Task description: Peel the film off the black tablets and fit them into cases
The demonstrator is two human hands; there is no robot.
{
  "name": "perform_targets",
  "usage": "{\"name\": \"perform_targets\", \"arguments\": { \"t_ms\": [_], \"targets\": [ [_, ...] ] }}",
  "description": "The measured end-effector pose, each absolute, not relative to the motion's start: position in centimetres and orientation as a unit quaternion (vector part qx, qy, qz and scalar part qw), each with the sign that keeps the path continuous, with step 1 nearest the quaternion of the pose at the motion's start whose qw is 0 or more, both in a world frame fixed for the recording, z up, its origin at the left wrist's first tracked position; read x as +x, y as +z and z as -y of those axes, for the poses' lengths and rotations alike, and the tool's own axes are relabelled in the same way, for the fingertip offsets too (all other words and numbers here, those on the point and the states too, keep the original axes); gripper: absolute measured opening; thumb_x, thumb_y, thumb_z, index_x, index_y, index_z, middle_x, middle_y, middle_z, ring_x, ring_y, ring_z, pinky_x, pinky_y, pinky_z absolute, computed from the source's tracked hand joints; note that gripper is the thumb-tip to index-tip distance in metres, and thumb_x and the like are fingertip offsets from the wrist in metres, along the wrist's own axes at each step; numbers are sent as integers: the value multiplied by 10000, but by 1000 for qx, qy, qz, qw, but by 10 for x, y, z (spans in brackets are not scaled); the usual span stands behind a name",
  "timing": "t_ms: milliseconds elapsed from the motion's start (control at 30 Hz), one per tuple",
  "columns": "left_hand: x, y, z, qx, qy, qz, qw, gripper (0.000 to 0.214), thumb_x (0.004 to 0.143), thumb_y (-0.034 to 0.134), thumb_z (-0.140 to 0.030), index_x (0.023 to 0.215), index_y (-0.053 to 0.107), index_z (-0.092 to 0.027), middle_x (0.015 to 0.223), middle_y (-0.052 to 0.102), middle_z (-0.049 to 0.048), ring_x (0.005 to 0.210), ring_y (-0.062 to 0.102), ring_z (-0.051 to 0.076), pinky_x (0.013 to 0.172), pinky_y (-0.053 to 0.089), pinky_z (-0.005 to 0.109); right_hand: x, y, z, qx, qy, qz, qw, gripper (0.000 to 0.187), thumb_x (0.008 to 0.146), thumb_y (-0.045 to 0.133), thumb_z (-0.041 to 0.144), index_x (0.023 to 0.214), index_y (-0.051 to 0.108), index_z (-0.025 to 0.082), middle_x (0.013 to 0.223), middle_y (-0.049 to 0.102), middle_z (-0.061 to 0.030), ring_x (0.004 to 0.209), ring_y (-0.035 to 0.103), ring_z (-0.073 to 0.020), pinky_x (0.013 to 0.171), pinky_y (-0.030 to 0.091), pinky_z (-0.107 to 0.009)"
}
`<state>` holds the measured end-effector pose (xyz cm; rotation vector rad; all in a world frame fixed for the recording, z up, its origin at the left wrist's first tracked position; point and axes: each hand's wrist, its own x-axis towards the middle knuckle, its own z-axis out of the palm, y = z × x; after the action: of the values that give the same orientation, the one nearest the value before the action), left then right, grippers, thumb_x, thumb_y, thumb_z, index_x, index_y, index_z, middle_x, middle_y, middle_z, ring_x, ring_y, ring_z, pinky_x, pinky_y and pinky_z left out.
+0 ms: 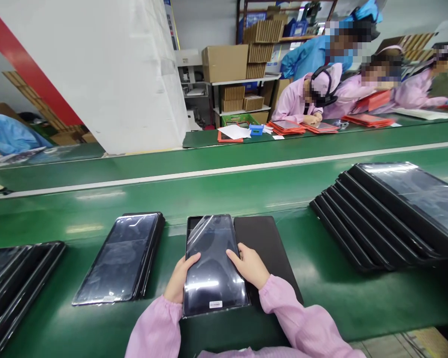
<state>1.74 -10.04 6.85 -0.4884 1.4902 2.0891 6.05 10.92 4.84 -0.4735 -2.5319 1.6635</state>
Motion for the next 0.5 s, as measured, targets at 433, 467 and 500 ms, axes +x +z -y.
{"name": "perform_targets", "arguments": {
  "t_ms": [433,467,500],
  "targets": [
    [9,60,109,-18,761,-646,56,463,313,946,-431,641,709,-206,662,727,59,677,703,291,658,589,385,53,95,-135,-1,575,811,110,462,615,816,594,850,637,239,891,730,-52,753,716,-235,718,587,-390],
    [6,54,108,-22,759,-648,55,435,288,946,-410,580,687,-218,606,704,54,631,689,288,625,583,392,52,94,-135,18,581,807,105,462,577,836,603,807,661,243,870,742,-57,791,730,-263,750,599,-418],
    [5,48,107,-26,757,-651,50,409,280,942,-390,531,664,-226,560,680,51,591,671,283,595,575,397,51,92,-135,32,585,804,102,448,548,853,602,761,680,248,827,749,-57,811,738,-286,771,607,-440]
  ]
}}
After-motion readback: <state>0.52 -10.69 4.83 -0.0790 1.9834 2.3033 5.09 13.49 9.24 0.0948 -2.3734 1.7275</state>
